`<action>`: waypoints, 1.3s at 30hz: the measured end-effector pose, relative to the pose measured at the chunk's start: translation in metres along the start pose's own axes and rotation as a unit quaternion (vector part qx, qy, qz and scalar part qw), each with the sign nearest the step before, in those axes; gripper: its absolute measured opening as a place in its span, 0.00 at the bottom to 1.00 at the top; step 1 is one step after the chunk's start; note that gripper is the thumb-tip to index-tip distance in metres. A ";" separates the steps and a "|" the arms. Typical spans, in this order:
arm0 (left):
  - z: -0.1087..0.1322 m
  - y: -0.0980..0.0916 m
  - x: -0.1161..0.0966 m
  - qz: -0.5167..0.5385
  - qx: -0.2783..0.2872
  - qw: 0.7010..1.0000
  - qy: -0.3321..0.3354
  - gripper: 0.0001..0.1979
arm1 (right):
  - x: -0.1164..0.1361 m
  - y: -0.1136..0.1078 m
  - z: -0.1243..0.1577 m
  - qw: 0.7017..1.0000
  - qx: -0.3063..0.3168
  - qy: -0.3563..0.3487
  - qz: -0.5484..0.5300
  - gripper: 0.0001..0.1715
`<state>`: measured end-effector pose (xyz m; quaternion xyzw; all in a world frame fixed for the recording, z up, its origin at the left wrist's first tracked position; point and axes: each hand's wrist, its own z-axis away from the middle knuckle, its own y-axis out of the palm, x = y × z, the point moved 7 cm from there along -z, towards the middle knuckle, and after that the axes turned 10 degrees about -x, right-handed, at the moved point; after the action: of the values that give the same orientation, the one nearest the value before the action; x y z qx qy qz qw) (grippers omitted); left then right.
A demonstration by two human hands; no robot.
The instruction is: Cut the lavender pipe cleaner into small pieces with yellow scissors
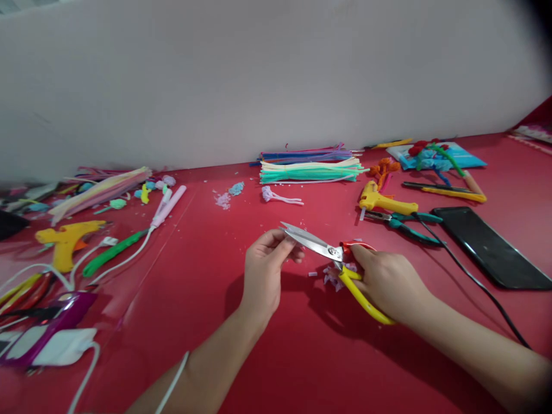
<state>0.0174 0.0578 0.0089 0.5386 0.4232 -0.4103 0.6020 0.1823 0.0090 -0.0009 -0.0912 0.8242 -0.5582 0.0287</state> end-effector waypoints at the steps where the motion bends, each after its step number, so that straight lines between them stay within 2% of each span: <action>1: 0.000 0.000 0.000 -0.001 -0.001 1.000 0.000 0.02 | 0.000 0.000 0.000 1.000 -0.004 -0.001 0.003 0.23; 9: 0.001 -0.001 -0.001 -0.016 0.004 1.000 0.017 0.03 | -0.002 -0.005 -0.001 1.000 -0.006 0.005 0.017 0.22; 16: 0.001 0.002 0.005 -0.008 0.020 0.999 -0.027 0.05 | -0.011 -0.005 -0.006 0.996 0.033 0.078 0.005 0.21; 19: 0.002 0.008 0.011 -0.044 0.055 0.997 -0.044 0.06 | -0.011 -0.004 -0.007 0.993 0.048 0.099 -0.046 0.19; 21: 0.005 0.015 0.015 -0.093 0.105 0.989 -0.053 0.07 | -0.010 -0.003 -0.007 0.986 0.056 0.114 -0.112 0.16; 24: 0.015 0.027 0.021 -0.165 0.189 0.966 -0.054 0.07 | -0.007 -0.002 -0.005 0.966 0.065 0.133 -0.211 0.14; 28: 0.028 0.035 0.026 -0.210 0.250 0.944 -0.053 0.07 | -0.001 -0.001 -0.002 0.933 0.087 0.134 -0.322 0.12; 31: 0.033 0.038 0.028 -0.220 0.271 0.935 -0.056 0.07 | 0.003 -0.002 -0.002 0.918 0.101 0.130 -0.360 0.11; 35: 0.035 0.039 0.029 -0.239 0.281 0.928 -0.046 0.05 | 0.004 -0.002 -0.001 0.922 0.107 0.132 -0.348 0.10; 39: 0.035 0.037 0.032 -0.256 0.262 0.930 -0.035 0.04 | 0.007 -0.001 0.001 0.927 0.105 0.122 -0.338 0.09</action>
<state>0.0648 0.0251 -0.0082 0.5356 0.4027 -0.6655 0.3287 0.1762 0.0064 0.0004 -0.2917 0.6784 -0.6250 -0.2532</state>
